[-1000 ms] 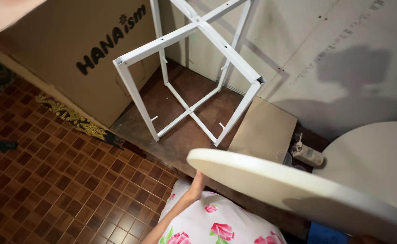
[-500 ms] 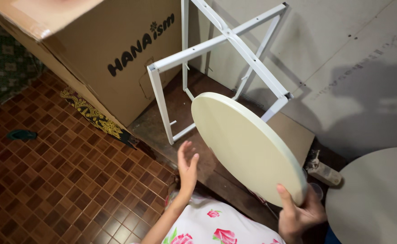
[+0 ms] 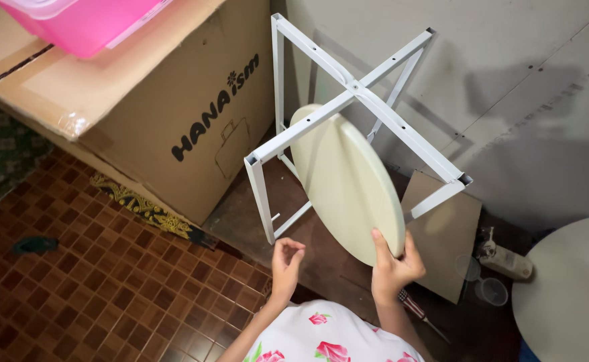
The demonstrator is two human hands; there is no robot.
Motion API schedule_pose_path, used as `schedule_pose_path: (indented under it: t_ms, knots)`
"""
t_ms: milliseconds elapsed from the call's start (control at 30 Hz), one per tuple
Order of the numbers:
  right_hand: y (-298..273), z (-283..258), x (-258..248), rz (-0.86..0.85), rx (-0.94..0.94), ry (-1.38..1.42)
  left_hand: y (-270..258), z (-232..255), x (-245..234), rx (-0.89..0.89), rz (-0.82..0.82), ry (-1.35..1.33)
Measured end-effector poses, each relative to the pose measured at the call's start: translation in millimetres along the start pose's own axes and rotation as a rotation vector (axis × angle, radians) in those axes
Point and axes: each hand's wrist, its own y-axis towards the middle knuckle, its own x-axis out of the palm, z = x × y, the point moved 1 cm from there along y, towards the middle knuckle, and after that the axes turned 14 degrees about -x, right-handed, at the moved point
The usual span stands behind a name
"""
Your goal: The person assembles a small round side table on the floor. They align the white metal X-shaped leg frame, insert a screw at the center joint, tighten it with a screwdriver, then lift and position the round tabletop onto the frame and continue tightening the center screw.
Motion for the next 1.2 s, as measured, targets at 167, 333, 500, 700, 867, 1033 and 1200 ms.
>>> schedule_pose_path:
  t_ms: [167,333,500,700,867,1033,1200]
  knots:
    - [10,-5,43,0.125,0.127,0.267,31,-11,-2,-0.339,-0.173,0.176]
    - [15,-10,58,0.167,0.227,0.43,47,0,3,-0.543,-0.375,0.228]
    - [13,-7,63,0.209,0.292,0.518,59,27,8,-0.77,-0.758,-0.158]
    - [9,-6,65,0.259,0.287,0.555,60,41,22,-0.746,-0.705,-0.054]
    - [19,-7,61,0.295,0.276,0.609,65,45,29,-0.655,-0.672,-0.196]
    - [24,-7,57,0.292,0.316,0.685,63,70,26,-0.519,-0.654,-0.242]
    - [25,1,53,0.312,0.374,0.771,42,106,35,-0.434,-0.564,-0.279]
